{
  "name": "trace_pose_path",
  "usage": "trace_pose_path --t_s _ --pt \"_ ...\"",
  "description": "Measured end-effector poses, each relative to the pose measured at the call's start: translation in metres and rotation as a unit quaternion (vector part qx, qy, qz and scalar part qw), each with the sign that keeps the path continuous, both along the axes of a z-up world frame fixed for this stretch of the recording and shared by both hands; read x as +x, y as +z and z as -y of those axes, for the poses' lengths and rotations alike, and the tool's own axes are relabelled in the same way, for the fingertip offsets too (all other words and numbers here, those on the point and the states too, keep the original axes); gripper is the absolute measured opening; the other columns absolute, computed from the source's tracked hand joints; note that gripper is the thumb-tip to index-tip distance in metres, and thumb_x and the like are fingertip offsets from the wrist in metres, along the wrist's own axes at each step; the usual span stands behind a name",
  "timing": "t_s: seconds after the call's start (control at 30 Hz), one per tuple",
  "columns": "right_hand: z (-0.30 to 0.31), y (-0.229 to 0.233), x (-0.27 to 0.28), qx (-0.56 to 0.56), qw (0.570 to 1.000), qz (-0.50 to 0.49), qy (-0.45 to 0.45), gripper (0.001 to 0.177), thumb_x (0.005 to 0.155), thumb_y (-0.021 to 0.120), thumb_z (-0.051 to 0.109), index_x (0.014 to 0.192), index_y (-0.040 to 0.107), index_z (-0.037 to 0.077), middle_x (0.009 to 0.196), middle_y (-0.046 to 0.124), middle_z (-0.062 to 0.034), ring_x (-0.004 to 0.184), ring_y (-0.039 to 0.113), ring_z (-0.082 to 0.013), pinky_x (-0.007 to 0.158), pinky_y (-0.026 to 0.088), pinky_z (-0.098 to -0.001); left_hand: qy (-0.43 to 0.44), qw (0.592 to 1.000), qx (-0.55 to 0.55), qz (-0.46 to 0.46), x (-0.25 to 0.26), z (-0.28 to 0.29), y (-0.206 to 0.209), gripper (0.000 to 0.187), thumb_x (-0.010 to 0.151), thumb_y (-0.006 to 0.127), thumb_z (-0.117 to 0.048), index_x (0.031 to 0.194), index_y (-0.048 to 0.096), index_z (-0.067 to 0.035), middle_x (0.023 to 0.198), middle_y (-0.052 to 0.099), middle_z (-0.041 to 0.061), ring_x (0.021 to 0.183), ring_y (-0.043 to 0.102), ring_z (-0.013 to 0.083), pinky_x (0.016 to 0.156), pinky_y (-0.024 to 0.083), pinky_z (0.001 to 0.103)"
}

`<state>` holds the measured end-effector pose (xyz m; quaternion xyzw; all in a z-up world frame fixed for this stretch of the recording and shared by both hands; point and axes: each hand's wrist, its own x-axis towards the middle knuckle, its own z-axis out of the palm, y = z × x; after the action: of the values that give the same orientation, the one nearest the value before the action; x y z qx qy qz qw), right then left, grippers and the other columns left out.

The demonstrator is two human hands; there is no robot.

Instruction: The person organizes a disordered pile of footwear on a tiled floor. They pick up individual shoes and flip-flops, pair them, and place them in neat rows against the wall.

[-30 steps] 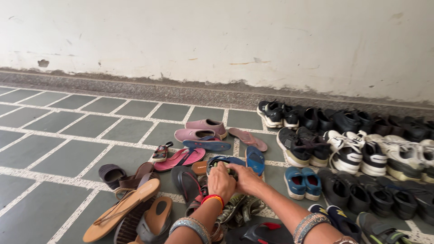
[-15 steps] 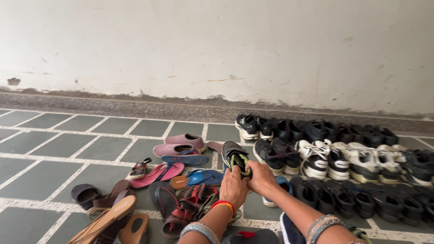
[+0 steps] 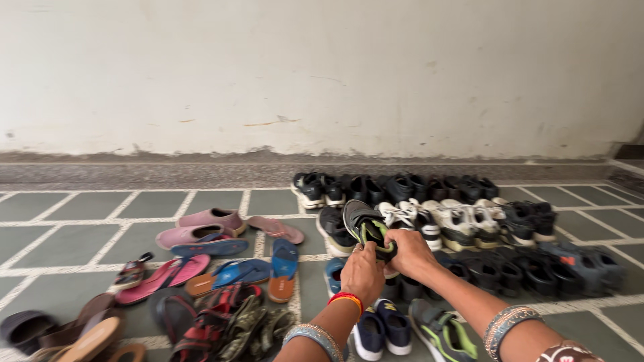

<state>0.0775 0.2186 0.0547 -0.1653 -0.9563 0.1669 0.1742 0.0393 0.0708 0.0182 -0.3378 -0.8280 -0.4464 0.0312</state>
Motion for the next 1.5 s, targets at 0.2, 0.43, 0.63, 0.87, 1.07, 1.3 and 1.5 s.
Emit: trace_pose_path --t_s 0.2,0.43,0.63,0.87,1.07,1.3,1.5 --pt "-0.056 0.0 0.053 -0.008 0.997 0.036 -0.065 0.054 0.05 0.097 0.008 0.094 0.066 0.008 0.09 0.075 -0.0166 0.092 0.074 -0.0336 0.08 0.057 -0.0433 -0.06 0.998 -0.012 0.009 0.04 -0.06 -0.006 0.036 0.088 0.069 -0.012 0.122 0.059 -0.009 0.123 0.062 0.022 0.112 0.064 0.0426 0.094 0.052 0.049" --pt "-0.127 -0.037 0.107 -0.041 0.992 0.044 -0.108 0.05 0.051 0.096 0.005 0.092 0.068 0.008 0.087 0.076 -0.0184 0.087 0.076 -0.0334 0.077 0.059 -0.0427 -0.133 0.991 -0.028 0.012 0.083 -0.126 -0.037 0.037 0.089 0.07 -0.012 0.123 0.057 -0.007 0.124 0.062 0.023 0.114 0.064 0.0421 0.095 0.053 0.048" --pt "-0.179 -0.085 0.142 -0.037 0.99 0.058 -0.122 0.049 0.049 0.096 0.004 0.088 0.067 0.007 0.087 0.076 -0.0191 0.085 0.076 -0.0327 0.075 0.058 -0.041 -0.172 0.982 -0.069 0.035 0.111 -0.167 -0.078 0.054 0.084 0.075 -0.011 0.132 0.05 -0.008 0.128 0.057 0.023 0.117 0.061 0.0419 0.095 0.052 0.048" --pt "-0.209 -0.137 0.158 -0.06 0.979 0.108 -0.163 0.047 0.052 0.094 0.003 0.089 0.065 0.008 0.087 0.075 -0.0172 0.086 0.075 -0.0324 0.076 0.058 -0.0398 -0.167 0.97 -0.167 0.065 0.127 -0.184 -0.124 0.066 0.085 0.078 -0.016 0.14 0.042 -0.008 0.146 0.042 0.033 0.137 0.046 0.046 0.106 0.047 0.05" --pt "-0.213 -0.16 0.163 -0.098 0.969 0.155 -0.165 0.052 0.051 0.096 0.003 0.09 0.062 0.007 0.093 0.074 -0.0139 0.091 0.075 -0.0299 0.082 0.059 -0.0398 -0.127 0.924 -0.336 0.136 0.123 -0.194 -0.161 0.061 0.093 0.071 -0.019 0.145 0.041 -0.01 0.161 0.02 0.037 0.148 0.032 0.0494 0.112 0.042 0.053" --pt "-0.209 -0.194 0.153 -0.116 0.958 0.202 -0.166 0.057 0.052 0.099 0.004 0.094 0.062 0.009 0.102 0.074 -0.0118 0.101 0.073 -0.0297 0.088 0.059 -0.0392 -0.079 0.914 -0.351 0.186 0.111 -0.21 -0.229 0.061 0.094 0.069 -0.022 0.146 0.043 -0.007 0.164 0.013 0.036 0.149 0.03 0.0498 0.111 0.045 0.05" --pt "-0.214 -0.227 0.149 -0.111 0.953 0.227 -0.166 0.059 0.054 0.1 0.007 0.098 0.061 0.011 0.109 0.07 -0.0101 0.111 0.069 -0.0311 0.093 0.057 -0.0406 -0.084 0.915 -0.361 0.156 0.104 -0.207 -0.257 0.059 0.091 0.07 -0.02 0.144 0.048 -0.005 0.164 0.013 0.036 0.148 0.031 0.0514 0.109 0.048 0.048"
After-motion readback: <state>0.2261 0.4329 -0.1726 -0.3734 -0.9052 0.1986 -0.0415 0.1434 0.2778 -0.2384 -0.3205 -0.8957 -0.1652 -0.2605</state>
